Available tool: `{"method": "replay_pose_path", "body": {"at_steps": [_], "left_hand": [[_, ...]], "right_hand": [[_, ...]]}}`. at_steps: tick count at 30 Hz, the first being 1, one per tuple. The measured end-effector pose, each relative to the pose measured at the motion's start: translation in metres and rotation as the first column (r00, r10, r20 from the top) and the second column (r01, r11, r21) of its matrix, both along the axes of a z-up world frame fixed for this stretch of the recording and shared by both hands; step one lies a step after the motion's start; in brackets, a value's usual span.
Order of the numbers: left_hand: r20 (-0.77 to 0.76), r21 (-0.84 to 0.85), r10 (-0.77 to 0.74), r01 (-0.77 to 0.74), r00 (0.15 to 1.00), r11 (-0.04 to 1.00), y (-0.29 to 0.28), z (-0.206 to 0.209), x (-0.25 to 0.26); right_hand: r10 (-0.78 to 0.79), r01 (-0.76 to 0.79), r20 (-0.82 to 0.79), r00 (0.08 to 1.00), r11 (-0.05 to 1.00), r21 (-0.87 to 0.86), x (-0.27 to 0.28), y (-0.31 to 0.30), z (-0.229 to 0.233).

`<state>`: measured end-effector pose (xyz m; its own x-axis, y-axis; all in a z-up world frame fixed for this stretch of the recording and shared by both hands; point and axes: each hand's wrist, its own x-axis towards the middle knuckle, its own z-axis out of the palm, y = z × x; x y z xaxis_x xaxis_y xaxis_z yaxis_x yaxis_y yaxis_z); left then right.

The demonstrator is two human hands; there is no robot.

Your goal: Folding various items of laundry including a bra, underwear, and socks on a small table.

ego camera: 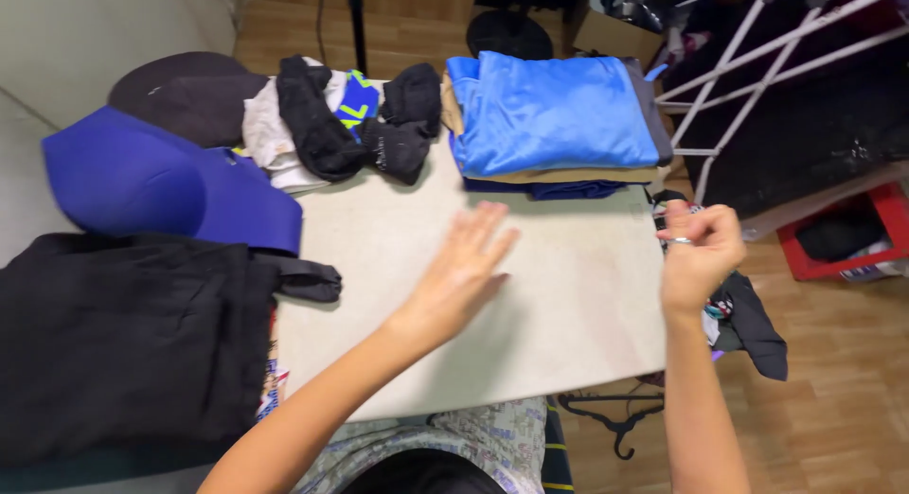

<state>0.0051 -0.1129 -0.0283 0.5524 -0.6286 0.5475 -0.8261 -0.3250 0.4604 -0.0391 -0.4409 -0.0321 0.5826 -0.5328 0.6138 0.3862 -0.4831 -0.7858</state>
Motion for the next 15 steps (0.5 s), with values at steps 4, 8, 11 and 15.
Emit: {"method": "replay_pose_path", "body": {"at_steps": [4, 8, 11, 15], "left_hand": [[-0.035, 0.008, -0.156, 0.156, 0.987, 0.988, -0.089, -0.026, 0.008], [-0.065, 0.025, -0.245, 0.247, 0.967, 0.969, -0.143, -0.058, 0.024], [-0.033, 0.02, -0.235, 0.236, 0.971, 0.972, -0.162, -0.082, 0.034], [0.051, -0.002, -0.183, 0.184, 0.982, 0.983, -0.161, -0.087, 0.036]], "right_hand": [[-0.114, 0.117, -0.08, 0.99, 0.993, 0.03, -0.021, -0.115, -0.029], [-0.174, 0.235, -0.379, 0.909, 0.965, 0.12, -0.041, -0.222, -0.108], [-0.308, 0.32, -0.574, 0.759, 0.944, -0.084, -0.06, -0.302, -0.211], [-0.612, 0.317, -0.646, 0.457, 0.79, -0.525, -0.071, -0.343, -0.306]]}}
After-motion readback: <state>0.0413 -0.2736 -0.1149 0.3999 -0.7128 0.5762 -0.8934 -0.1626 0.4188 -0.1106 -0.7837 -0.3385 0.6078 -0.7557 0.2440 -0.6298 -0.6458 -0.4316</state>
